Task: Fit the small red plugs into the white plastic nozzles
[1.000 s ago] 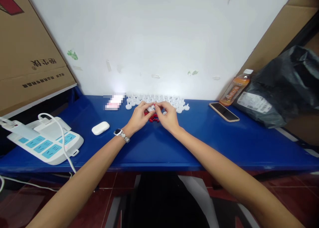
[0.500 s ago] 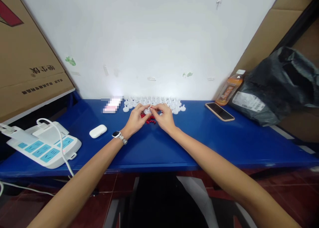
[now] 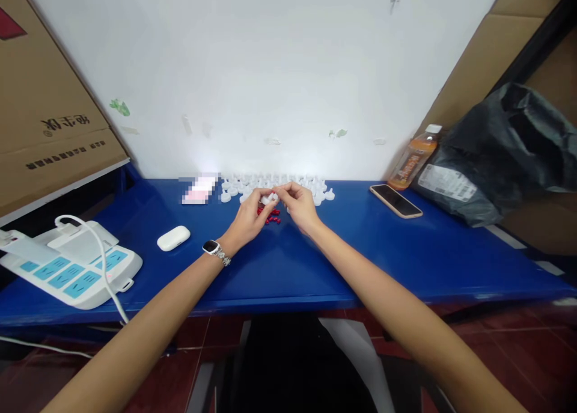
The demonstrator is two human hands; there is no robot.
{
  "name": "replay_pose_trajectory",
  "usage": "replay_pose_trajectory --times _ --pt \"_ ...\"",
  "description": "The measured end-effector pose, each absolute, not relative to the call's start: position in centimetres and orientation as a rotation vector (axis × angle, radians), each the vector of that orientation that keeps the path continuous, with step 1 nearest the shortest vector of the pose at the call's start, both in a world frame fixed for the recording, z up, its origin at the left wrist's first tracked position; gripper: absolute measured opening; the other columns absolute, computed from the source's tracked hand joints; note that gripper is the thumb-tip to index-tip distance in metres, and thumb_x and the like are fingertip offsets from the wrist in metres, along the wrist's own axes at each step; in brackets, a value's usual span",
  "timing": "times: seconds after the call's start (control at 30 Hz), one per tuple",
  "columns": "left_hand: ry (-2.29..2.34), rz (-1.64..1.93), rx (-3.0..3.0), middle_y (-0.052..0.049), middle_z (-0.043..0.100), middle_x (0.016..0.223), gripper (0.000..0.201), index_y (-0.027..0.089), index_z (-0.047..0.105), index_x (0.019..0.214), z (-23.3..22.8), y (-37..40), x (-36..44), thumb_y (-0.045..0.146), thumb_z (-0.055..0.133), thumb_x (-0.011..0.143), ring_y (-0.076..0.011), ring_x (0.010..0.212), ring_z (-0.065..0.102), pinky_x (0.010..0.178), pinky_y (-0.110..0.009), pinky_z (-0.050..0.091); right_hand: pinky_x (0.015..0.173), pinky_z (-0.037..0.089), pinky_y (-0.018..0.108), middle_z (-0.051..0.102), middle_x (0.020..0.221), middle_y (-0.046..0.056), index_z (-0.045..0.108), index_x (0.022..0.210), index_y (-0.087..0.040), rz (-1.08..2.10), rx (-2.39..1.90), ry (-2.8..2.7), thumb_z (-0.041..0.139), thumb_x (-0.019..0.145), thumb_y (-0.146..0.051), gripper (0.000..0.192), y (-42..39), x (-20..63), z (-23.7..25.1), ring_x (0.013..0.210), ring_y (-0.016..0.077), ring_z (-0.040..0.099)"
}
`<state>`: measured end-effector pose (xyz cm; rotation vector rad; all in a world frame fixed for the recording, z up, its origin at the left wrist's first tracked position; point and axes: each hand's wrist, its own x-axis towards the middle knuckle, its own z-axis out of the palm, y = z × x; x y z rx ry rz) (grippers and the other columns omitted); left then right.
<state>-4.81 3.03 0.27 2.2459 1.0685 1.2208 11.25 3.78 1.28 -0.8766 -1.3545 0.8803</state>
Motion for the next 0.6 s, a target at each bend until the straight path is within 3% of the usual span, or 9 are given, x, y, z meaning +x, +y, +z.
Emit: replay_pose_trajectory --times 0.13,0.27,0.37,0.6 --pt "1.117 1.223 2.3 -0.012 0.063 0.117 0.041 0.018 0.045 0.132 0.0 2.62 -4.67 0.045 0.029 0.106 -0.0217 0.107 0.063 0.098 -0.04 0.048 0.062 0.045 0.028 0.06 0.066 -0.001 0.062 0.072 -0.021 0.913 -0.859 -1.293 0.074 0.075 -0.056 0.037 3.34 10.77 1.13 0.063 0.0138 0.054" --pt "1.137 1.12 2.333 -0.017 0.056 0.132 0.05 0.016 0.032 0.146 -0.08 2.58 -4.9 0.047 0.029 0.106 -0.0247 0.125 0.057 0.107 -0.043 0.045 0.063 0.045 0.029 0.061 0.066 -0.001 0.065 0.073 -0.02 0.868 -0.859 -1.251 0.074 0.076 -0.054 0.035 3.0 10.29 0.82 0.062 0.0137 0.053" --pt "1.148 1.011 2.443 -0.021 0.053 0.137 0.057 0.014 0.026 0.15 0.15 2.62 -5.12 0.048 0.031 0.105 -0.0278 0.125 0.059 0.106 -0.044 0.047 0.061 0.044 0.028 0.061 0.064 -0.001 0.064 0.072 -0.019 0.865 -0.907 -1.245 0.074 0.074 -0.055 0.037 3.08 10.32 0.64 0.06 0.0132 0.052" --pt "1.203 0.954 2.598 -0.025 0.052 0.139 0.057 0.007 0.027 0.149 0.23 2.74 -5.25 0.045 0.028 0.105 -0.0326 0.126 0.059 0.105 -0.047 0.049 0.061 0.045 0.027 0.059 0.061 -0.002 0.062 0.07 -0.019 0.875 -0.927 -1.254 0.076 0.073 -0.056 0.039 2.93 10.42 0.39 0.057 0.0122 0.052"
